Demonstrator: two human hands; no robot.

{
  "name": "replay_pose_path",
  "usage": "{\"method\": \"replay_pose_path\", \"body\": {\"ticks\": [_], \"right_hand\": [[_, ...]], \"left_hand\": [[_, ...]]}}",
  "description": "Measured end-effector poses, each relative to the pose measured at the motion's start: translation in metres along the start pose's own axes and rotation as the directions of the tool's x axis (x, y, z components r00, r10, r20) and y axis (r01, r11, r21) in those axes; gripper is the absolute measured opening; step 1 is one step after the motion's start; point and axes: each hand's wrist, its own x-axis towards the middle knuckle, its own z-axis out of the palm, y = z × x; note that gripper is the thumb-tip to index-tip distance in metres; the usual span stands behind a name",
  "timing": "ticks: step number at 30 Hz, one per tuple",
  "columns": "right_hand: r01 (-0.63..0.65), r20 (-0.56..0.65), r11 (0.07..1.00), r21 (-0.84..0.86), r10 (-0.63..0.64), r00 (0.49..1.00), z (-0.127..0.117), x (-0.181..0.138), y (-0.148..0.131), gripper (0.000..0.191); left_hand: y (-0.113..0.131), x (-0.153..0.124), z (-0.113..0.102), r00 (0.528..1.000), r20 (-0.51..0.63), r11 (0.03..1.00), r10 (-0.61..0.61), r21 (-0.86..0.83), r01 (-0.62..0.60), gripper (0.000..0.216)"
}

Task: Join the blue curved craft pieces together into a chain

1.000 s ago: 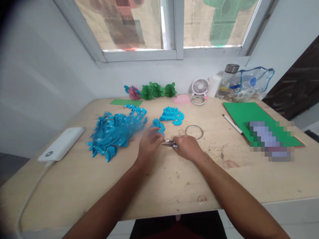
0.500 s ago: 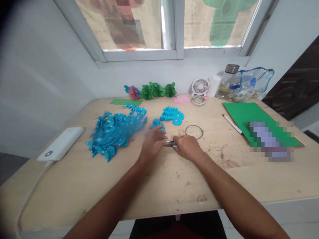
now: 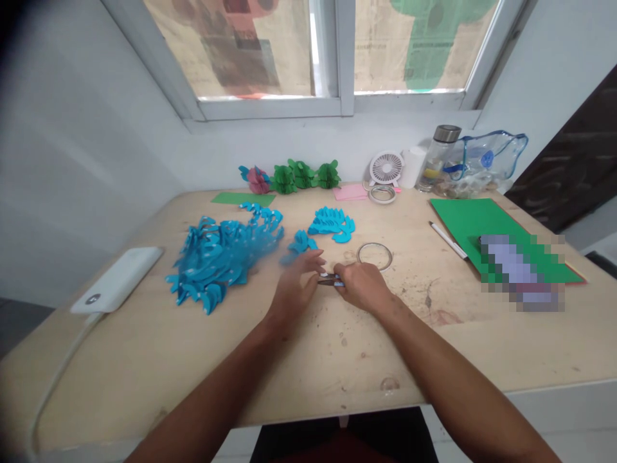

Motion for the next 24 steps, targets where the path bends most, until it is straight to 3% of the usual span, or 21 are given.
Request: {"method": "replay_pose_path", "body": {"ticks": [24], "right_hand": [[-0.092, 0.058, 0.995, -0.043, 0.094, 0.994, -0.0065, -0.0002, -0.0042, 0.022]], "left_hand": [[0.004, -0.0014, 0.0008, 0.989, -0.041, 0.988, 0.143, 0.063, -0.14, 0.048]]}}
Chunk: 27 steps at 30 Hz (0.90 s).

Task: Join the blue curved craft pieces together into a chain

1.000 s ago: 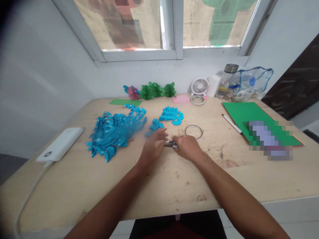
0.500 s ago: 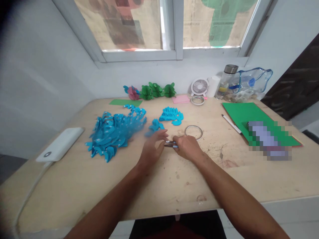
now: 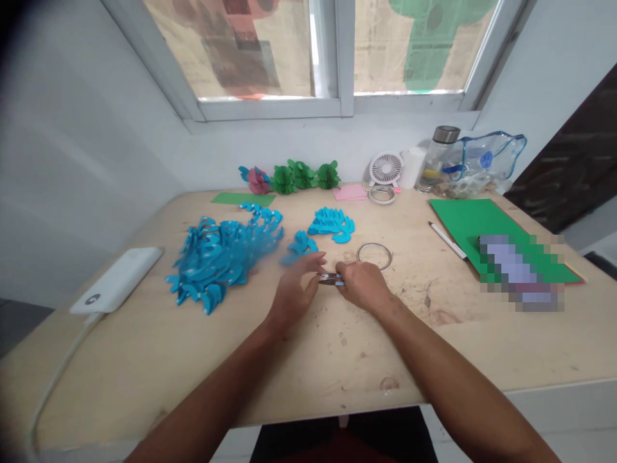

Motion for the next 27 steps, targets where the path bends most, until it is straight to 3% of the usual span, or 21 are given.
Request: {"method": "replay_pose_path", "body": {"ticks": [27], "right_hand": [[0.006, 0.012, 0.999, -0.038, -0.005, 1.0, -0.003, -0.0013, -0.0078, 0.022]], "left_hand": [[0.0028, 0.0005, 0.0023, 0.999, -0.005, 0.999, -0.038, 0.018, 0.038, 0.052]]}}
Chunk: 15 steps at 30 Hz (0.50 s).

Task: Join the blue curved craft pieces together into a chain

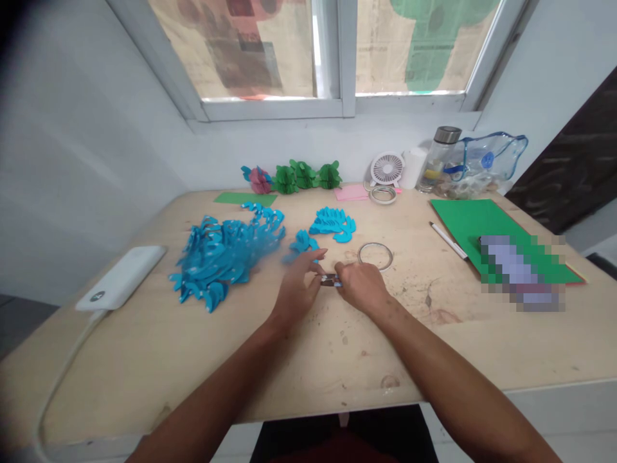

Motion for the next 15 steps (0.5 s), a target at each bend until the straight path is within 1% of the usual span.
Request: {"method": "replay_pose_path", "body": {"ticks": [9, 15], "right_hand": [[-0.065, 0.022, 0.998, -0.005, 0.065, 0.998, -0.0016, 0.0004, -0.0036, 0.022], [-0.11, 0.034, 0.994, -0.019, 0.111, 0.993, -0.0031, 0.0008, -0.0004, 0.026]], "left_hand": [[0.0054, 0.001, -0.001, 1.0, -0.019, 1.0, -0.006, 0.017, 0.006, 0.058], [0.0081, 0.0018, -0.0043, 0.998, -0.055, 1.0, -0.023, -0.011, 0.023, 0.058]]}}
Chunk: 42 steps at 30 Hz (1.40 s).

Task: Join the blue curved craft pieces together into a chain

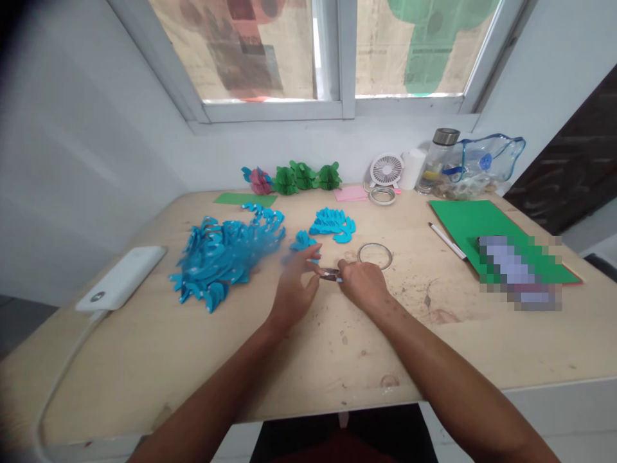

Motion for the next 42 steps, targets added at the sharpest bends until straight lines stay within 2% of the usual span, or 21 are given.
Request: {"method": "replay_pose_path", "body": {"ticks": [8, 12, 16, 22, 29, 36, 42], "right_hand": [[-0.025, -0.018, 1.0, -0.011, 0.025, 1.0, 0.0, 0.001, 0.004, 0.027], [-0.019, -0.01, 1.0, -0.014, 0.019, 1.0, 0.0, 0.001, 0.003, 0.028], [-0.006, -0.04, 1.0, -0.021, 0.005, 0.999, 0.001, 0.001, 0.004, 0.027], [0.0, -0.026, 1.0, -0.011, 0.0, 1.0, 0.0, 0.0, 0.003, 0.028], [0.014, -0.029, 1.0, -0.008, -0.014, 0.999, 0.0, -0.001, 0.003, 0.025], [0.022, -0.02, 1.0, -0.003, -0.022, 1.0, 0.0, -0.001, 0.002, 0.024], [0.026, -0.01, 1.0, -0.009, -0.026, 1.0, -0.001, -0.002, 0.001, 0.025]], "left_hand": [[-0.007, 0.003, -0.003, 0.997, -0.054, 0.996, -0.06, -0.069, 0.056, 0.051], [-0.009, 0.002, -0.003, 0.997, -0.052, 0.998, -0.059, -0.009, 0.059, 0.049], [-0.014, 0.0, -0.001, 1.0, -0.013, 0.986, 0.011, 0.164, -0.008, 0.044], [-0.018, 0.001, -0.002, 0.99, 0.076, 0.909, 0.118, 0.392, -0.139, 0.026], [-0.02, 0.006, -0.004, 0.965, 0.16, 0.815, 0.206, 0.518, -0.26, 0.009], [-0.022, 0.007, -0.005, 0.939, 0.214, 0.747, 0.269, 0.57, -0.344, 0.013], [-0.023, 0.008, -0.005, 0.937, 0.222, 0.743, 0.271, 0.571, -0.35, 0.011]]}}
